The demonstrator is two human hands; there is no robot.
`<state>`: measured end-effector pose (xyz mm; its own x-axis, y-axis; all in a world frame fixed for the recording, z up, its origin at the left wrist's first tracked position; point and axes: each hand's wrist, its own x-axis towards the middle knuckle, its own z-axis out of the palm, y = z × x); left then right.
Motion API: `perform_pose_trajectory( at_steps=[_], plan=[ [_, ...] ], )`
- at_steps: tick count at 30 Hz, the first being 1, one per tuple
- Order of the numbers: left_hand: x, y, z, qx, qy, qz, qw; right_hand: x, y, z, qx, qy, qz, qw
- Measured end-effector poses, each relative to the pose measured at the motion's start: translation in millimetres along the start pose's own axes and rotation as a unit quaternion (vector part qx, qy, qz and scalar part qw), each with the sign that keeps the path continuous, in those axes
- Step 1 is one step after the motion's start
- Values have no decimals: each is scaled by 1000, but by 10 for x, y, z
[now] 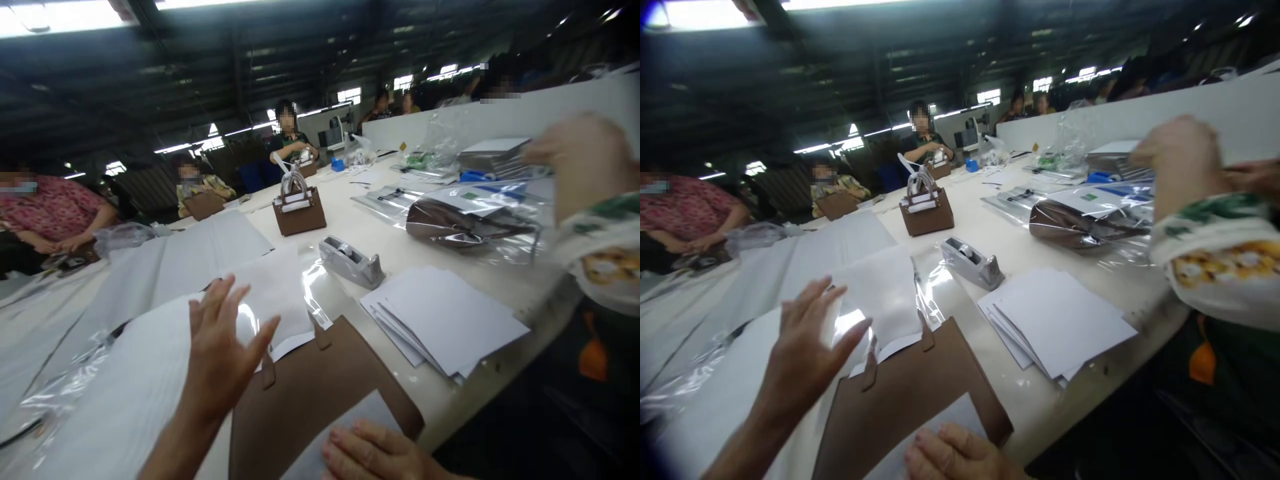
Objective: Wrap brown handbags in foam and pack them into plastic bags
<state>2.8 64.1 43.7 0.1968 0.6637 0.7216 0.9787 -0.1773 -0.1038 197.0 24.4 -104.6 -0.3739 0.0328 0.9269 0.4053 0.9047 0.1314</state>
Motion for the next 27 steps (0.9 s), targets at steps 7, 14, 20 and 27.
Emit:
perform_pose_trajectory(
  at_steps=[7,14,20,27],
  plan=[
    [1156,18,220,-28,-337,18,941,52,15,-34,7,33,2,999],
    [-451,613,-66,-111,-150,247,951,78,38,-125,83,-34,8,996],
    [-979,771,97,-106,-98,211,967,69,117,-286,146,-113,-5,983],
    [-963,705,39,-49,-135,236,961,-137,313,-583,31,-77,63,995]
  ],
)
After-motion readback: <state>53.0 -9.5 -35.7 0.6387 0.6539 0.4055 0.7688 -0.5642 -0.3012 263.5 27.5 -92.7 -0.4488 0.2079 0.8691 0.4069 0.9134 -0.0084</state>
